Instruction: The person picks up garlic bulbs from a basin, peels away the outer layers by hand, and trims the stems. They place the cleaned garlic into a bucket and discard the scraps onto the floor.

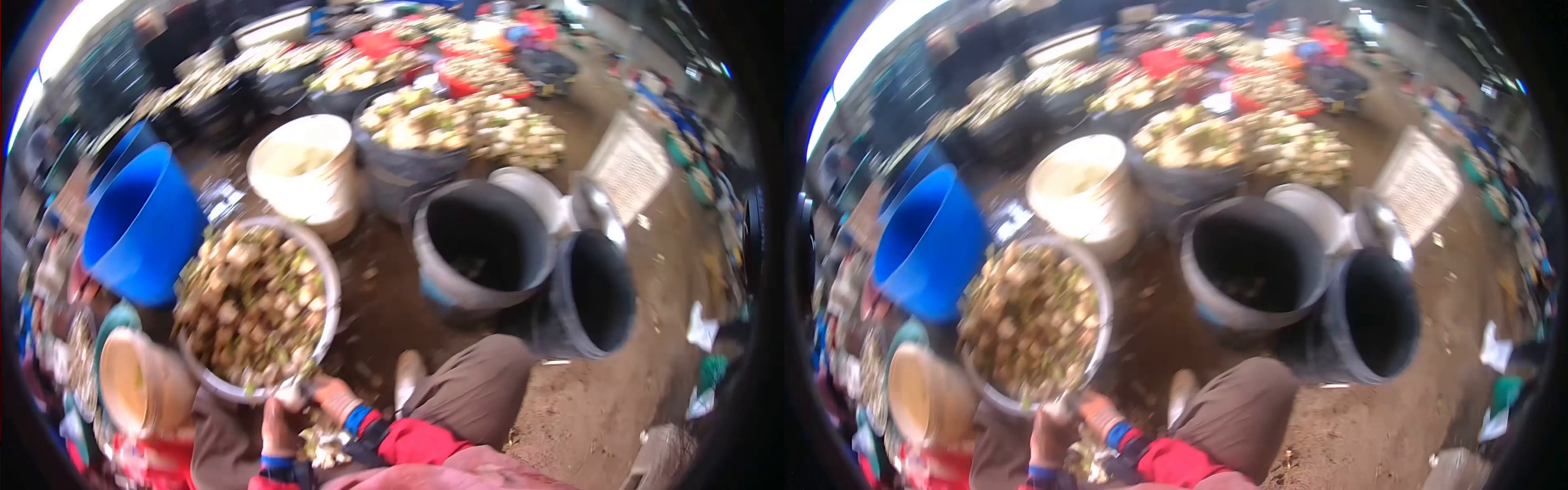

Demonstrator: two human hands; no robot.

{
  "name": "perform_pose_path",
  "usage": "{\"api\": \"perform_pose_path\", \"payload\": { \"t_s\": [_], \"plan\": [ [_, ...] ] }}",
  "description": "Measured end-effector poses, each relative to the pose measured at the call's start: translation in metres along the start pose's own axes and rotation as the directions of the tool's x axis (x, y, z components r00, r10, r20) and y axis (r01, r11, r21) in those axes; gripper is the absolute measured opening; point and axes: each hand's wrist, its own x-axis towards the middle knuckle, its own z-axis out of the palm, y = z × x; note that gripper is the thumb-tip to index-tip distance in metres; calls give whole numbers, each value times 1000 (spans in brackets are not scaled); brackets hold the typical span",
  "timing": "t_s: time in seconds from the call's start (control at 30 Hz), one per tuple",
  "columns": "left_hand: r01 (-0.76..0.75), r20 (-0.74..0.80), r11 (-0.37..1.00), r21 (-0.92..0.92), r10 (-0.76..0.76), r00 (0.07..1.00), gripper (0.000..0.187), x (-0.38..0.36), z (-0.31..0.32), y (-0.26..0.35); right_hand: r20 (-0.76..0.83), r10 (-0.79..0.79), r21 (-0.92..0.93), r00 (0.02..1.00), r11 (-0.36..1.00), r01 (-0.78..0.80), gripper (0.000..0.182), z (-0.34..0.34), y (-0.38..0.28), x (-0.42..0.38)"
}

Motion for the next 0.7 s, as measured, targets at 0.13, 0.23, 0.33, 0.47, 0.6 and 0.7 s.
{"api": "perform_pose_path", "payload": {
  "t_s": [0.13, 0.23, 0.33, 0.47, 0.6, 0.7],
  "plan": [
    [-86, -127, 621, 779, 291, 948, 87, -11, 38, 75, 257, 546, 753, 798, 404, -519, 25, -15, -37, 17],
    [42, -309, 997, 69, -18, 951, 83, -7, 48, 66, 238, 494, 846, 837, 317, -428, 32, -45, -59, 18],
    [368, -34, 701, -611, -487, 873, 60, -3, 44, 85, 284, 490, 894, 825, 176, -412, 36, -62, -67, 19],
    [215, -286, 623, -752, -602, 745, 31, 12, 39, 65, 111, 374, 988, 921, 55, -141, 36, -42, -52, 23],
    [223, -282, 901, -372, -339, 898, 31, 2, 37, 66, 52, 408, 843, 911, 471, -260, 33, -49, -43, 20],
    [202, -293, 978, -47, -206, 933, 53, -6, 70, 127, 83, 175, 740, 981, 648, -179, 35, -66, -60, 17]
  ]
}}
